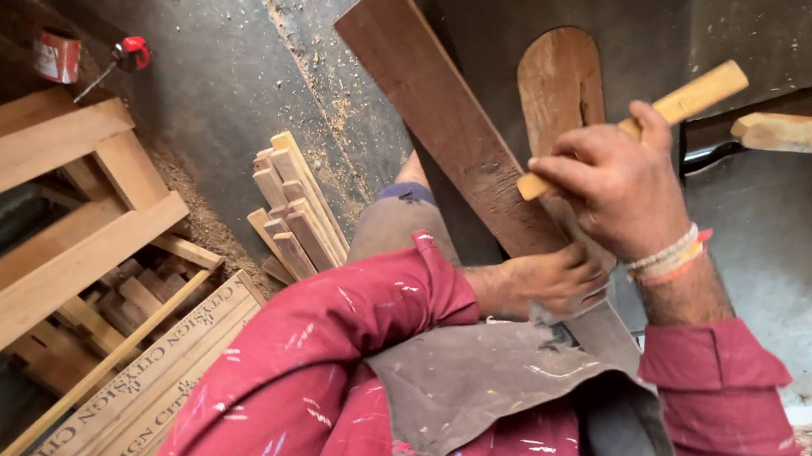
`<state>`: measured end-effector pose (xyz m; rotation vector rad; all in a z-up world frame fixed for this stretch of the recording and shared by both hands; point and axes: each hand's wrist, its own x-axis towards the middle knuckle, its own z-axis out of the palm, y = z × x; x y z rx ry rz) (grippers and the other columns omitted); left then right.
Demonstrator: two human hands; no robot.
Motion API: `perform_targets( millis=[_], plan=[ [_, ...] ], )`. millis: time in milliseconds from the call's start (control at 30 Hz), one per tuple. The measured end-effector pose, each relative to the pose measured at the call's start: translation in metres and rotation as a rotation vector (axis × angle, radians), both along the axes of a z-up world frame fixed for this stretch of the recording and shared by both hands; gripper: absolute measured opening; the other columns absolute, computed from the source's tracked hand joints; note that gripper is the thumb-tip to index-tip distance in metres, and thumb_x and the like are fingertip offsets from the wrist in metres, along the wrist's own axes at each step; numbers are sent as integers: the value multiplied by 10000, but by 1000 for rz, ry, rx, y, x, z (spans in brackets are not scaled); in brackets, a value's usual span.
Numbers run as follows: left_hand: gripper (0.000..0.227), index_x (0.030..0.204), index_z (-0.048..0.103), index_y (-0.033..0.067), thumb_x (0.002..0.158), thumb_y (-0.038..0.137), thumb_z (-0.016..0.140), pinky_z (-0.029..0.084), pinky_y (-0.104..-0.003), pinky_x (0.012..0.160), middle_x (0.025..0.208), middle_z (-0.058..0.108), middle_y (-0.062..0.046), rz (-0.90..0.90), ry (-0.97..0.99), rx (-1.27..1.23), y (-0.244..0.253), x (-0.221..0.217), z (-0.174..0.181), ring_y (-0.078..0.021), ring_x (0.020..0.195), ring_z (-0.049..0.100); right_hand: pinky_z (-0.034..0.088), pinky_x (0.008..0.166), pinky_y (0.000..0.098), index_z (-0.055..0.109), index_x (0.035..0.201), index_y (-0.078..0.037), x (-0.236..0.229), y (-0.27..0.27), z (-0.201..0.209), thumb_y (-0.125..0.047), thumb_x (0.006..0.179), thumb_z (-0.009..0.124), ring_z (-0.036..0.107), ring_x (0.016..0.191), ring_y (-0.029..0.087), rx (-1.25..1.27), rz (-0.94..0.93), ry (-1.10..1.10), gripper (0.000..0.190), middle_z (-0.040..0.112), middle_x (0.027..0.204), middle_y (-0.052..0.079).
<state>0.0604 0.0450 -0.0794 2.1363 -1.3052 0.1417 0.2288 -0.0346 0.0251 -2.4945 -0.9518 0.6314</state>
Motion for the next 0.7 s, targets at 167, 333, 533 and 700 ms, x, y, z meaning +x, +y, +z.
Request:
perform_targets(
  millis=[167, 333, 533, 700],
  plan=[
    [334, 1036, 708, 75, 850, 316, 570, 522, -489, 968, 1095, 658, -83, 24, -147, 19, 9, 16, 12, -280, 1101, 613, 351, 1145, 612, 773, 1104, -215, -17, -37, -2, -236, 821, 849, 672, 1053, 199, -1, -165, -20, 294, 701, 1093, -37],
    [355, 1031, 721, 69, 825, 315, 569, 541, -515, 1019, 1078, 668, -85, -27, -142, 68, 7, 20, 14, -287, 1083, 628, 346, 1164, 604, 765, 1104, -217, -19, -50, 1, -217, 866, 841, 668, 1074, 182, 11, -263, -42, 250, 697, 1092, -50],
    [438, 1241, 709, 75, 887, 260, 529, 492, -509, 1077, 1237, 669, -130, -71, -25, 117, -8, -8, -3, -309, 1203, 590, 356, 1107, 603, 773, 1027, -205, -29, -30, -7, -211, 810, 812, 686, 990, 173, 100, -40, -20, 221, 707, 1019, -37],
    [433, 1366, 672, 119, 966, 192, 524, 430, -468, 1195, 1387, 604, -111, -8, 144, 99, -30, -32, -25, -277, 1377, 500, 385, 1087, 537, 757, 1008, -171, -37, -32, -28, -161, 813, 768, 691, 982, 188, 210, 26, 1, 195, 698, 1004, -7]
  ],
)
